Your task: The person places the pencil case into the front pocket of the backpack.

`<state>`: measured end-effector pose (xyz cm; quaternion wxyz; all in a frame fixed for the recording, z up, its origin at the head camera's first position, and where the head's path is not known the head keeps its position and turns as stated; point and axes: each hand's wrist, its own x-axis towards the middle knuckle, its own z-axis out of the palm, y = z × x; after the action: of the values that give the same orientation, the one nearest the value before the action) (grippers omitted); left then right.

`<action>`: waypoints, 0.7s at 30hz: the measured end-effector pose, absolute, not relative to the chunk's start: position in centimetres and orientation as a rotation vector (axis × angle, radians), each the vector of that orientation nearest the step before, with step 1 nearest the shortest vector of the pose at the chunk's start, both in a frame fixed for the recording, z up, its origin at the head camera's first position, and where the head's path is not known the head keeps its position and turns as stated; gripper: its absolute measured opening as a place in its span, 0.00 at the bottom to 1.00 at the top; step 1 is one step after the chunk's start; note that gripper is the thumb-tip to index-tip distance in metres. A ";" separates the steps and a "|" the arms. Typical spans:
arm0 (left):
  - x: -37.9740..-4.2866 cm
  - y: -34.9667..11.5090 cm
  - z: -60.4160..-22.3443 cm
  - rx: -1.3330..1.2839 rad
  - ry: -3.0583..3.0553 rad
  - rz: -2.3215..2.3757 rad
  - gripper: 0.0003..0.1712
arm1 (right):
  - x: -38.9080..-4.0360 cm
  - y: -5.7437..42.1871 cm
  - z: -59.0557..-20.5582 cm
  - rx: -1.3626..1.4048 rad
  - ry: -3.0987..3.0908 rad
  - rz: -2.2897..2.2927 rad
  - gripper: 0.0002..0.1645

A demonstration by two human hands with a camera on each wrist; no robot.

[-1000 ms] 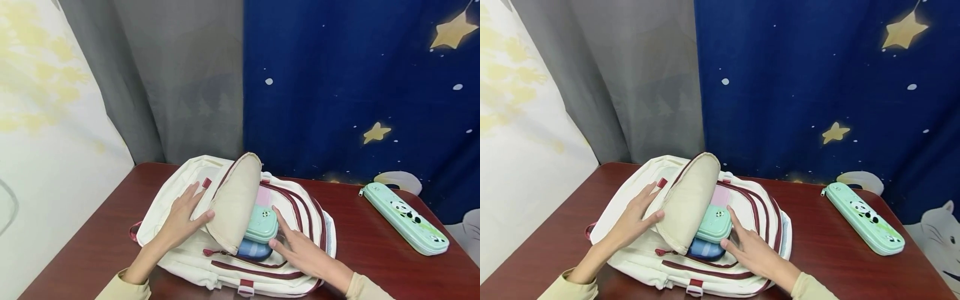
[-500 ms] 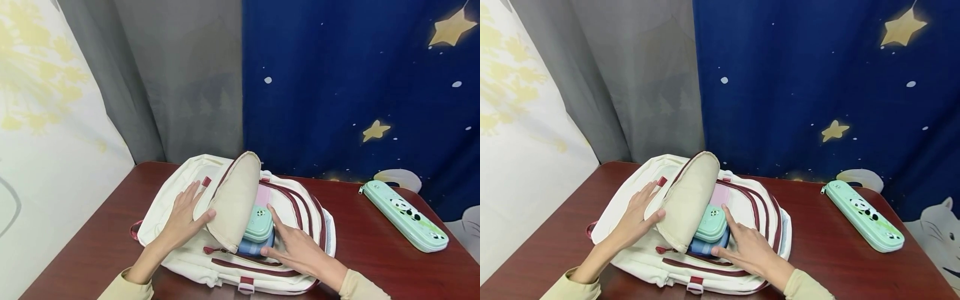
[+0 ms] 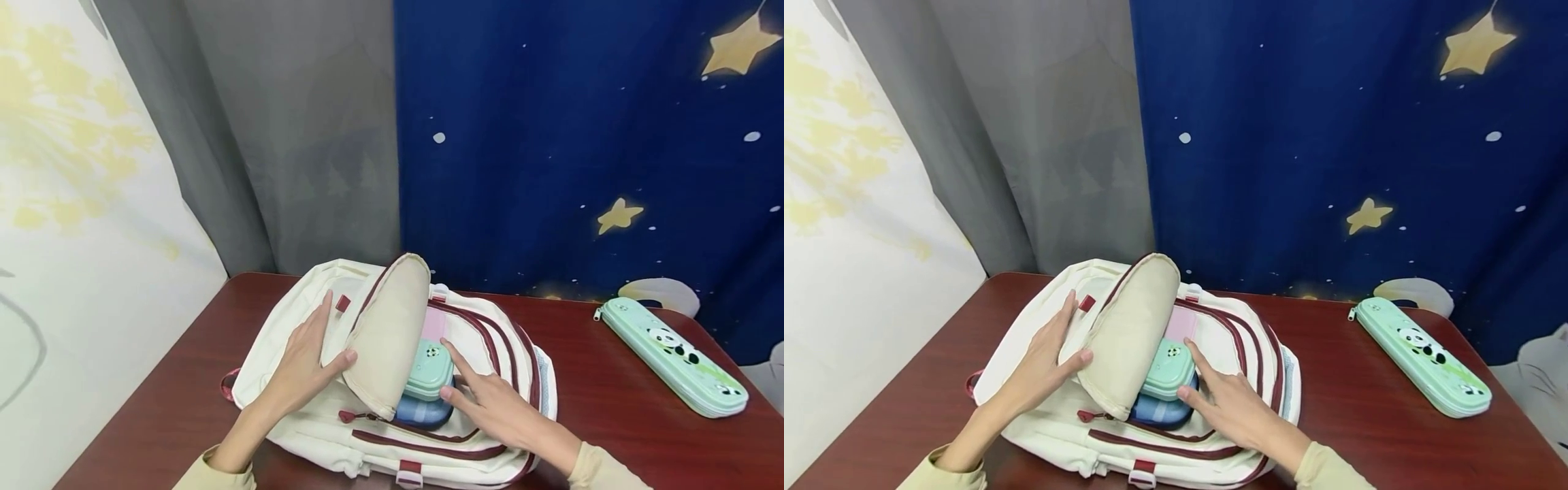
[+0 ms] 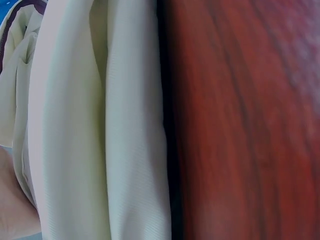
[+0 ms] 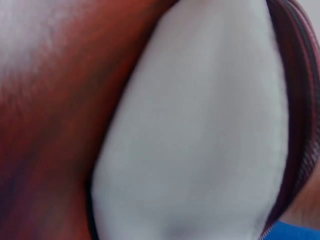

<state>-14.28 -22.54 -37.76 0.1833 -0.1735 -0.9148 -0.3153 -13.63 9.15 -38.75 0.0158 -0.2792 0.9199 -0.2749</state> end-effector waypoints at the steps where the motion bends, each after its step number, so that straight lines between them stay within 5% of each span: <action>1: -14.3 -22.4 -37.7 -0.492 -2.574 -0.897 0.53 | -13.7 9.3 -38.6 -0.878 2.851 -0.860 0.40; 21: -14.4 -22.2 -37.9 -0.561 -2.532 -0.899 0.37 | -14.2 9.5 -38.4 -0.979 2.906 -0.789 0.38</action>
<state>-14.36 -22.20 -37.87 0.1973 -0.2003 -0.9044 -0.3210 -14.19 9.51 -38.37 -0.0122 -0.3091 0.9177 -0.2493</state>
